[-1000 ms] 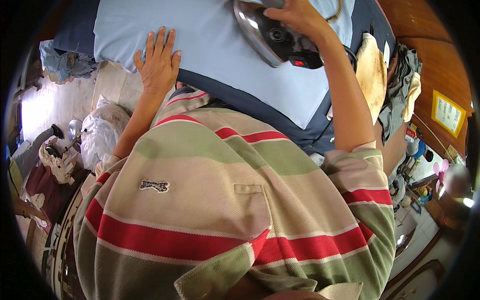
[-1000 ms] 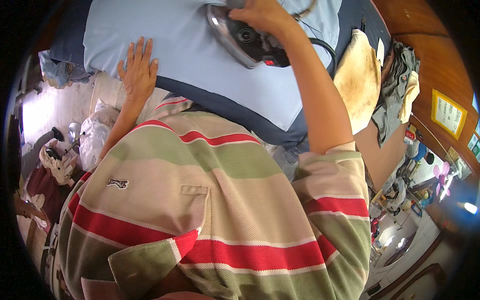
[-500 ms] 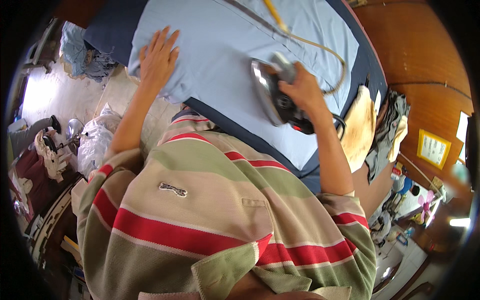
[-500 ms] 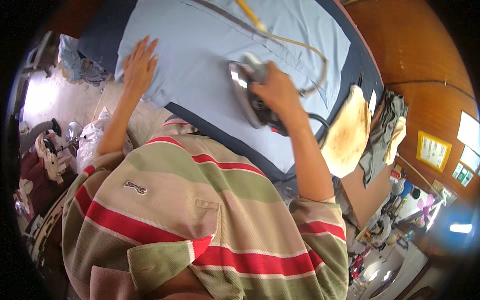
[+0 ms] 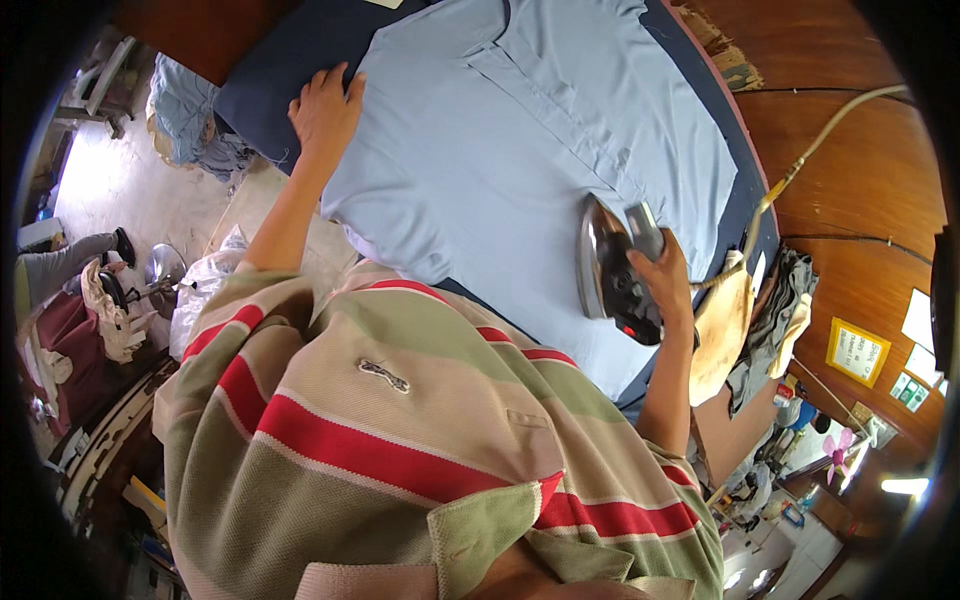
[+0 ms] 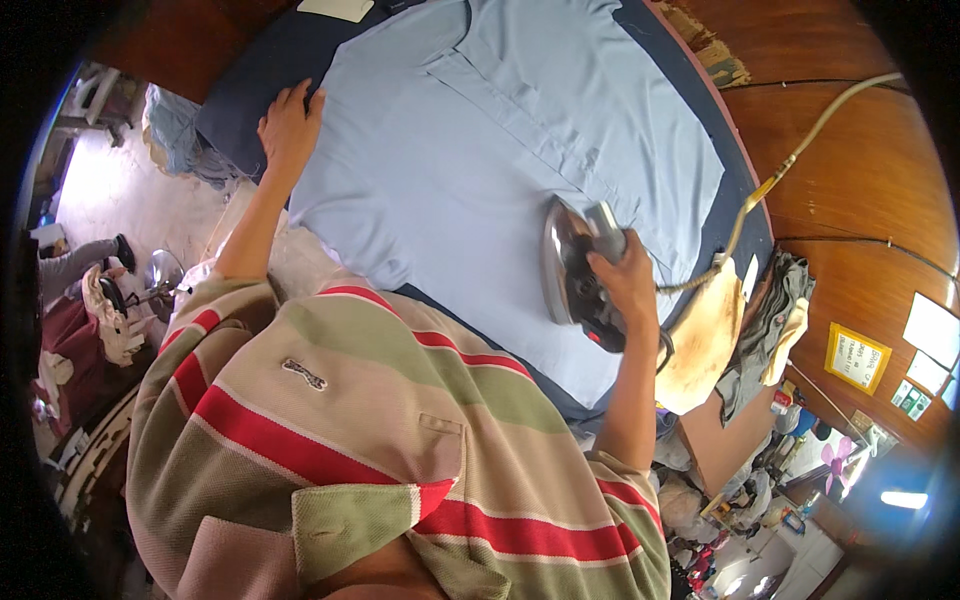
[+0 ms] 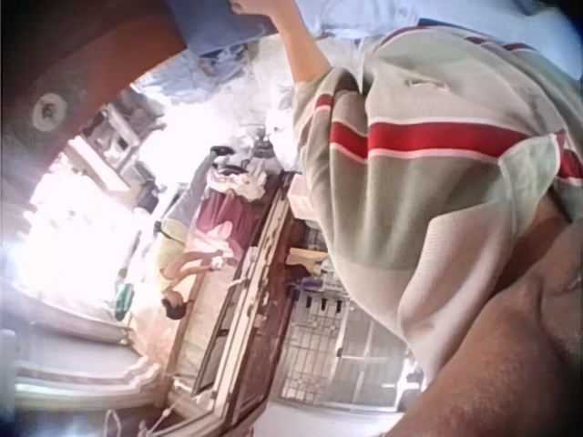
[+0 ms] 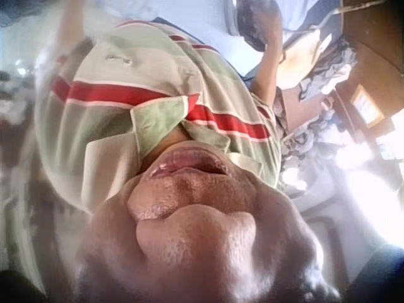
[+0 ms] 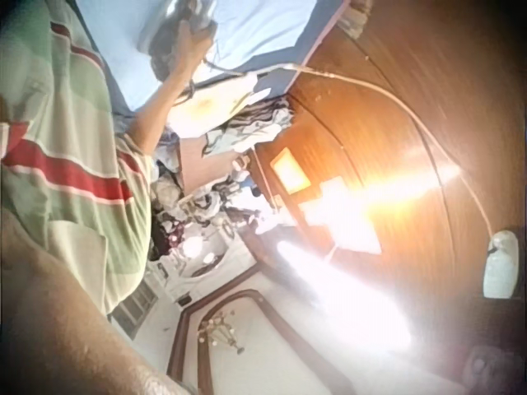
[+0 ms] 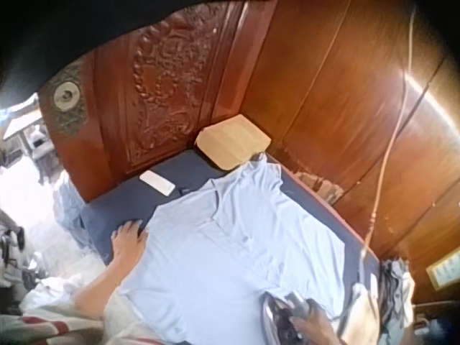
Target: The person irons various blue and beige garments on a padded work table using a steam iron. The person spreads out each garment, smooths it by hand, and presses the iron over different sections including the body and sleeves.
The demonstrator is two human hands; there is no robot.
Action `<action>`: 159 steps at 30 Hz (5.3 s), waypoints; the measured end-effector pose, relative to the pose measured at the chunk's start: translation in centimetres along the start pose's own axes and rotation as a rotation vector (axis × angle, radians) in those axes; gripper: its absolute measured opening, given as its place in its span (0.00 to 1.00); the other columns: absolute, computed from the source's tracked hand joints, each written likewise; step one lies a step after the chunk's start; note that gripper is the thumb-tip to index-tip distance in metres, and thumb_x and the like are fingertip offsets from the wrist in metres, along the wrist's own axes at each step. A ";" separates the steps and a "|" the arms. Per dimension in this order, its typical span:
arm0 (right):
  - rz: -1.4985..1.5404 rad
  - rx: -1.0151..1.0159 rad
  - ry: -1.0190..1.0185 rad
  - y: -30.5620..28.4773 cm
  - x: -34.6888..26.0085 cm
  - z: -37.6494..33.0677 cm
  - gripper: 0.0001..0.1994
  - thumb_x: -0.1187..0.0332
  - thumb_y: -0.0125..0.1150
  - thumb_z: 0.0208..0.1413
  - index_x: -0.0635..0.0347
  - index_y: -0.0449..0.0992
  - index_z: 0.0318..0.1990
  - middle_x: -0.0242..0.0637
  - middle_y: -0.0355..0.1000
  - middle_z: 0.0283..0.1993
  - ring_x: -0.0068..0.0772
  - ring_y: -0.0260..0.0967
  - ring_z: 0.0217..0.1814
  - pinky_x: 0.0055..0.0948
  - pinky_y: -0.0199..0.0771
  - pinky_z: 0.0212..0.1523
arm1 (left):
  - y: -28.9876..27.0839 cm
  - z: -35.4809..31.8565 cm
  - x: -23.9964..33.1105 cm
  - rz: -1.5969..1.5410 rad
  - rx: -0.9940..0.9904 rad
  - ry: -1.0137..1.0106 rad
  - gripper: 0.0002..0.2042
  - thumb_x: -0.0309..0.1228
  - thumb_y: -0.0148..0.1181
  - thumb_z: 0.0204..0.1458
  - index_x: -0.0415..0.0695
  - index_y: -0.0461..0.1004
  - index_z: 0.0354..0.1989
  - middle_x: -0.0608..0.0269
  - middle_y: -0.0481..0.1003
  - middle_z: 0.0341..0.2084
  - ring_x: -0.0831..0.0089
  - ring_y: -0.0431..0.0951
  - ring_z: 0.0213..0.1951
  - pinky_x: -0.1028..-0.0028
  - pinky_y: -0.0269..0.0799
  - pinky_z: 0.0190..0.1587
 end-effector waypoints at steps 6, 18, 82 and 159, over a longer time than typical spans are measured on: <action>-0.198 0.002 -0.219 6.8 -15.1 5.3 0.25 0.56 0.62 0.41 0.67 0.70 0.42 0.54 0.73 0.30 0.49 0.73 0.34 0.38 0.70 0.35 | 2.5 5.6 2.1 -0.034 0.058 0.077 0.13 0.45 0.48 0.54 0.50 0.71 0.37 0.62 0.75 0.37 0.59 0.74 0.41 0.57 0.65 0.44; -0.494 -0.045 -0.403 13.3 -27.0 12.3 0.26 0.44 0.53 0.49 0.63 0.74 0.34 0.48 0.74 0.25 0.47 0.74 0.29 0.37 0.74 0.33 | 2.0 6.9 2.0 -0.207 0.085 0.056 0.10 0.40 0.51 0.53 0.49 0.73 0.36 0.60 0.78 0.26 0.58 0.77 0.31 0.60 0.68 0.40; -0.511 -0.127 -0.684 15.8 -30.1 17.1 0.18 0.54 0.56 0.50 0.59 0.73 0.40 0.41 0.73 0.29 0.53 0.70 0.28 0.41 0.71 0.28 | 3.4 8.2 0.5 -0.218 0.034 0.011 0.09 0.41 0.52 0.51 0.53 0.75 0.34 0.62 0.77 0.32 0.59 0.76 0.36 0.61 0.69 0.38; -0.207 0.141 0.085 -5.4 4.8 -1.0 0.29 0.56 0.63 0.38 0.65 0.70 0.48 0.55 0.73 0.33 0.48 0.74 0.36 0.35 0.72 0.39 | 2.0 -5.2 7.9 0.241 -0.039 0.563 0.22 0.45 0.43 0.58 0.62 0.56 0.62 0.69 0.55 0.63 0.67 0.55 0.63 0.49 0.57 0.54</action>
Point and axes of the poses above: each hand's wrist, its own z-axis towards the middle knuckle, its own y-axis out of the palm, x = y × z, the point moved 6 cm from there along z, towards the middle knuckle
